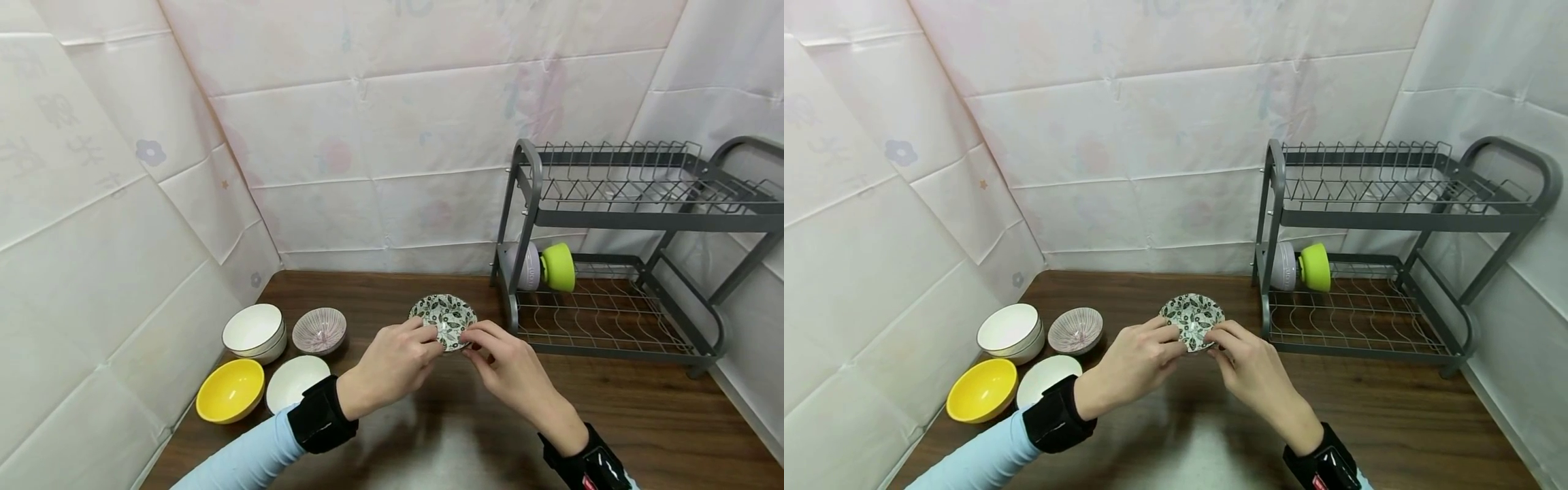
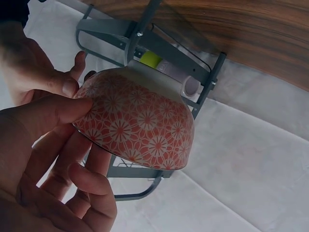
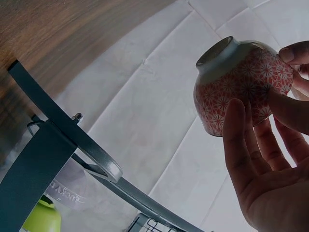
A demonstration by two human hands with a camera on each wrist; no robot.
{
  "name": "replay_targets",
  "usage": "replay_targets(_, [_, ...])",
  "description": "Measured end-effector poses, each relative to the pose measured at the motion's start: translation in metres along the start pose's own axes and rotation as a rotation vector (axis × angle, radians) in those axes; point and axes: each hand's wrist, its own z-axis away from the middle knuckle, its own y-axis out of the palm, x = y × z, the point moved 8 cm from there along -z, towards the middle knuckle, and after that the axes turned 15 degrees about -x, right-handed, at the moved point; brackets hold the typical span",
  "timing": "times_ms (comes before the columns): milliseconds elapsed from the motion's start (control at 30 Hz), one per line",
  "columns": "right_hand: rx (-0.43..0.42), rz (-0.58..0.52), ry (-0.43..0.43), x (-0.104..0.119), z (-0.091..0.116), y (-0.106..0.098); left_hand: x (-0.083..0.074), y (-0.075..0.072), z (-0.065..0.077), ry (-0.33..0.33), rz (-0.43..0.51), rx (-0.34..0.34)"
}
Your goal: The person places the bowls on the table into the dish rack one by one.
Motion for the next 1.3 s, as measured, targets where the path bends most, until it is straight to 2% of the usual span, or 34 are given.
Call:
replay_targets(267, [0.0, 0.045, -0.033, 0.002, 0.0, -0.001, 0.0, 0.001, 0.0, -0.018, 0.013, -0.018])
replay_targets(533, [0.038, 0.052, -0.015, 0.001, -0.003, -0.003, 0.002, -0.001, -0.005, -0.063, 0.038, -0.027])
replay_targets(833, [0.035, 0.035, -0.003, -0.001, -0.008, -0.01, 0.005, -0.005, -0.012, -0.105, 0.052, -0.088])
replay_targets(1100, [0.013, 0.056, -0.004, -0.006, -0.01, -0.015, 0.006, -0.002, -0.012, -0.156, 0.06, -0.125])
replay_targets(1300, [-0.003, 0.044, 0.009, -0.009, -0.01, -0.02, 0.006, 0.0, -0.014, -0.17, 0.065, -0.165])
